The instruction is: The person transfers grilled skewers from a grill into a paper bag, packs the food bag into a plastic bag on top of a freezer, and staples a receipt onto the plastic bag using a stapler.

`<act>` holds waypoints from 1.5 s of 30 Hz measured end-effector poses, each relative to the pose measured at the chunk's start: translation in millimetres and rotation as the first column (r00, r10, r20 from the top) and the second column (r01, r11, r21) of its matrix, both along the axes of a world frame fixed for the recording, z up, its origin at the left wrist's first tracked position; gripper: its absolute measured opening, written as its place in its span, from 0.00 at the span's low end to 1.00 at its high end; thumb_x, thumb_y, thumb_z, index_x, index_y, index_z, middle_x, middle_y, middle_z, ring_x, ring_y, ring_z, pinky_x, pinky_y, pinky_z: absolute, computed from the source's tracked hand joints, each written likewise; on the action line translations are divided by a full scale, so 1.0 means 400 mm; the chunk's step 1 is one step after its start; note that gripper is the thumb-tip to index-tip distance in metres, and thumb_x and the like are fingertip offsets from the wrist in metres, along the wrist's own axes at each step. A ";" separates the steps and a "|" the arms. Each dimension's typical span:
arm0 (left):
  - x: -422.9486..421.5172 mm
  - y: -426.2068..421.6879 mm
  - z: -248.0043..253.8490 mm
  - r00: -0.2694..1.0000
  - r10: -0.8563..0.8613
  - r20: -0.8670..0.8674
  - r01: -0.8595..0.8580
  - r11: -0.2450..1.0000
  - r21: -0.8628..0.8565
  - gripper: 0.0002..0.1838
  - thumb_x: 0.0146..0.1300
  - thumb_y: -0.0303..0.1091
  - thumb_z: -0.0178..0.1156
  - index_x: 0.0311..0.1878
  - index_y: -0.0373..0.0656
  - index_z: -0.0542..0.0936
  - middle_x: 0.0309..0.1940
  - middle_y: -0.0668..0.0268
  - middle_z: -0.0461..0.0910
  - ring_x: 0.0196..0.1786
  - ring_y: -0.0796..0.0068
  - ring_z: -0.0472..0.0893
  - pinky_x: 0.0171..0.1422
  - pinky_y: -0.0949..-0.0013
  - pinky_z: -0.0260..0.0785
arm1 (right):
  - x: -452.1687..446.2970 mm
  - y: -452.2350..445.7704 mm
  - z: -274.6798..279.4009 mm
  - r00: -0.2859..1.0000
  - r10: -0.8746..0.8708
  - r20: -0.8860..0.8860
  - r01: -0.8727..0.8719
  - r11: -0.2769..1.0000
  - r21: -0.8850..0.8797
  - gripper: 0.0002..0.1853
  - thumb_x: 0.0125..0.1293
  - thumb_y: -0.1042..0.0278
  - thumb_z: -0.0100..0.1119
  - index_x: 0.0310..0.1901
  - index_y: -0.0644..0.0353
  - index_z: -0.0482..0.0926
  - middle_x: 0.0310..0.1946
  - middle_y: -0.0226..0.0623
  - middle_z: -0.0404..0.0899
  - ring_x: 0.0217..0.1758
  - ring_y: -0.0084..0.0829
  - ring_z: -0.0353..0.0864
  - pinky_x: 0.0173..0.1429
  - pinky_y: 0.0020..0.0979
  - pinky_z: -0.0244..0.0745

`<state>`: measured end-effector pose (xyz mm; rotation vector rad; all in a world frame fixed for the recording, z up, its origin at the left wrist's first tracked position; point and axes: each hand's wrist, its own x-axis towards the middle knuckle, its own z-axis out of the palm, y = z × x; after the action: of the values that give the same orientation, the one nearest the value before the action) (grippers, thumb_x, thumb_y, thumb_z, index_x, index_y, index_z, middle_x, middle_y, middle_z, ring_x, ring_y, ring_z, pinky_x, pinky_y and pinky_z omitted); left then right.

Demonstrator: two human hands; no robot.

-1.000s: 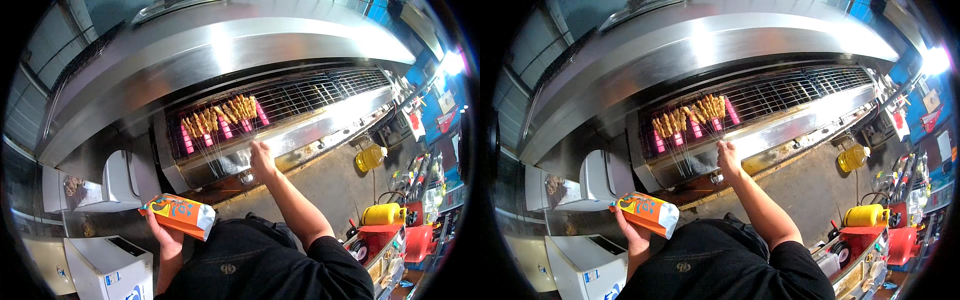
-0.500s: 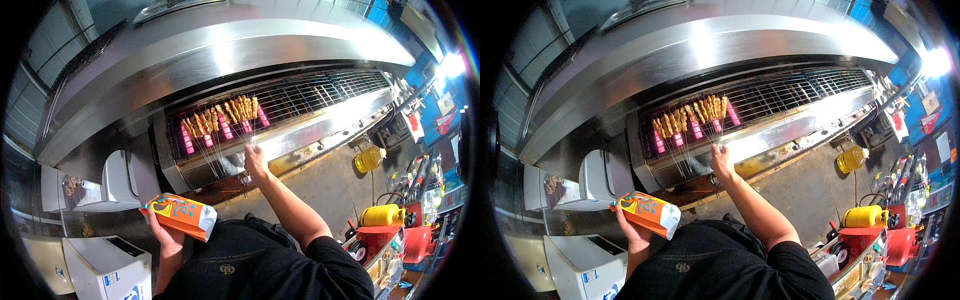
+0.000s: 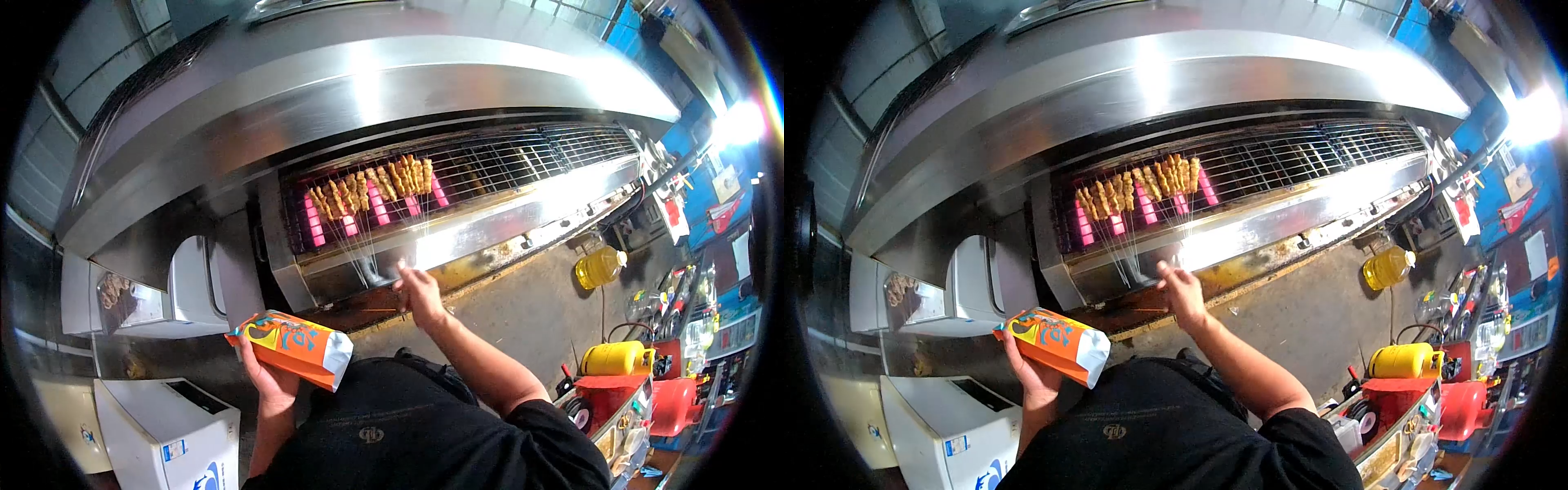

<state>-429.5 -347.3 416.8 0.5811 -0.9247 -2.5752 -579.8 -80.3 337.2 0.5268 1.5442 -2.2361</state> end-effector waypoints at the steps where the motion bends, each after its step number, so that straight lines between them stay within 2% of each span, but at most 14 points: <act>1: 0.002 -0.008 -0.010 1.000 0.003 0.002 -0.003 1.000 0.003 0.32 0.74 0.61 0.52 0.68 0.46 0.69 0.63 0.57 0.73 0.66 0.58 0.75 0.70 0.50 0.71 | 0.014 -0.030 -0.007 0.994 0.053 -0.100 -0.040 0.991 0.126 0.32 0.66 0.45 0.71 0.56 0.68 0.77 0.37 0.35 0.82 0.30 0.26 0.80 0.33 0.28 0.77; 3: 0.007 -0.027 -0.035 1.000 -0.012 0.022 0.012 1.000 -0.025 0.32 0.73 0.61 0.53 0.68 0.46 0.70 0.64 0.57 0.73 0.66 0.58 0.75 0.69 0.49 0.71 | 0.021 -0.073 0.006 0.946 0.243 -0.213 -0.132 0.893 0.430 0.41 0.67 0.40 0.68 0.63 0.74 0.72 0.49 0.48 0.84 0.50 0.41 0.85 0.55 0.38 0.81; 6: 0.000 -0.032 -0.031 1.000 -0.020 0.020 0.020 0.999 -0.026 0.33 0.72 0.61 0.54 0.68 0.46 0.70 0.63 0.57 0.74 0.65 0.57 0.76 0.69 0.49 0.72 | 0.012 -0.140 0.105 0.803 0.479 -0.354 0.009 0.584 0.812 0.46 0.64 0.40 0.69 0.68 0.75 0.66 0.54 0.58 0.81 0.54 0.50 0.84 0.59 0.44 0.79; 8: -0.001 -0.035 -0.018 1.000 -0.027 0.015 0.027 0.999 0.033 0.31 0.73 0.58 0.55 0.68 0.45 0.71 0.62 0.57 0.76 0.64 0.59 0.78 0.68 0.51 0.74 | -0.007 -0.181 0.079 0.752 0.512 -0.414 0.104 0.528 0.843 0.44 0.67 0.50 0.68 0.71 0.75 0.61 0.52 0.61 0.80 0.46 0.52 0.85 0.54 0.46 0.79; 11: -0.005 -0.062 -0.025 0.998 -0.062 -0.024 0.062 0.998 0.002 0.31 0.74 0.60 0.52 0.69 0.46 0.70 0.64 0.58 0.74 0.66 0.57 0.75 0.69 0.49 0.72 | -0.046 -0.225 0.068 0.758 0.572 -0.314 0.061 0.417 0.907 0.38 0.67 0.69 0.56 0.73 0.79 0.54 0.55 0.70 0.75 0.58 0.63 0.77 0.62 0.53 0.74; 22: 0.037 -0.144 -0.036 0.999 -0.042 0.005 0.042 0.998 0.037 0.32 0.74 0.61 0.52 0.70 0.48 0.69 0.64 0.58 0.73 0.66 0.57 0.76 0.70 0.49 0.71 | -0.096 -0.189 0.112 0.695 0.711 -0.103 0.209 -0.064 0.976 0.28 0.71 0.71 0.46 0.69 0.78 0.59 0.43 0.63 0.77 0.37 0.56 0.86 0.41 0.48 0.82; 28: 0.039 -0.172 -0.034 0.999 -0.033 -0.033 0.036 0.997 0.072 0.31 0.74 0.60 0.52 0.69 0.47 0.69 0.64 0.57 0.74 0.65 0.57 0.76 0.69 0.49 0.72 | -0.121 -0.146 0.103 0.653 0.718 -0.239 0.327 0.017 0.945 0.25 0.72 0.72 0.47 0.68 0.70 0.69 0.37 0.56 0.82 0.37 0.53 0.86 0.43 0.48 0.82; 29: 0.039 -0.175 -0.033 0.999 -0.020 -0.033 0.022 0.997 0.074 0.31 0.74 0.59 0.53 0.69 0.48 0.69 0.63 0.57 0.75 0.64 0.58 0.77 0.69 0.49 0.73 | -0.114 -0.149 0.126 0.664 0.685 -0.300 0.261 0.163 0.951 0.22 0.73 0.70 0.46 0.66 0.68 0.72 0.33 0.54 0.81 0.37 0.53 0.87 0.43 0.49 0.81; 32: 0.039 -0.181 -0.032 0.999 -0.017 -0.032 0.018 1.000 0.024 0.30 0.75 0.59 0.53 0.69 0.48 0.69 0.63 0.57 0.75 0.64 0.58 0.77 0.69 0.50 0.73 | -0.125 -0.159 0.072 0.610 0.571 -0.550 0.290 0.486 0.825 0.17 0.78 0.62 0.48 0.59 0.61 0.78 0.19 0.40 0.76 0.27 0.40 0.84 0.32 0.45 0.76; 34: 0.040 -0.181 -0.030 0.999 -0.026 -0.027 0.027 0.999 0.026 0.30 0.75 0.59 0.52 0.69 0.48 0.69 0.62 0.57 0.75 0.64 0.58 0.77 0.69 0.50 0.73 | -0.116 -0.174 0.079 0.900 0.322 -0.295 -0.258 0.937 0.236 0.16 0.79 0.58 0.52 0.57 0.60 0.80 0.19 0.26 0.71 0.20 0.24 0.71 0.22 0.31 0.65; 35: 0.038 -0.180 -0.028 0.999 -0.037 -0.024 0.038 0.999 0.028 0.30 0.75 0.59 0.52 0.69 0.48 0.69 0.62 0.57 0.76 0.64 0.58 0.77 0.69 0.50 0.72 | -0.087 -0.200 0.124 0.956 0.223 -0.191 -0.246 0.964 -0.103 0.15 0.80 0.57 0.53 0.55 0.57 0.80 0.21 0.17 0.60 0.19 0.15 0.56 0.20 0.21 0.52; 36: 0.035 -0.177 -0.027 0.999 -0.037 -0.023 0.038 0.999 0.027 0.30 0.75 0.59 0.52 0.69 0.48 0.69 0.62 0.57 0.76 0.64 0.58 0.77 0.69 0.50 0.72 | -0.090 -0.202 0.119 0.956 0.223 -0.191 -0.246 0.964 -0.104 0.15 0.80 0.57 0.53 0.55 0.57 0.80 0.21 0.17 0.60 0.19 0.15 0.56 0.20 0.21 0.52; 38: 0.031 -0.174 -0.026 0.999 -0.025 -0.032 0.026 1.000 0.014 0.30 0.75 0.59 0.51 0.69 0.47 0.69 0.62 0.57 0.75 0.65 0.58 0.77 0.70 0.50 0.72 | -0.101 -0.206 0.102 0.951 0.308 -0.015 -0.252 0.747 -0.615 0.12 0.80 0.60 0.51 0.55 0.56 0.79 0.22 0.16 0.55 0.19 0.14 0.52 0.20 0.20 0.49; 45: 0.031 -0.170 -0.018 0.998 -0.037 -0.050 0.039 0.999 0.031 0.27 0.75 0.58 0.53 0.66 0.48 0.71 0.62 0.59 0.74 0.65 0.58 0.76 0.68 0.49 0.73 | -0.098 -0.201 0.010 0.956 0.291 0.043 -0.171 0.669 -0.723 0.11 0.79 0.62 0.52 0.53 0.57 0.78 0.22 0.16 0.57 0.19 0.14 0.52 0.19 0.19 0.48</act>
<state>-417.0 -415.1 409.5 0.5111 -0.8883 -2.6302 -618.8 -160.7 341.3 0.2302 0.5141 -2.2839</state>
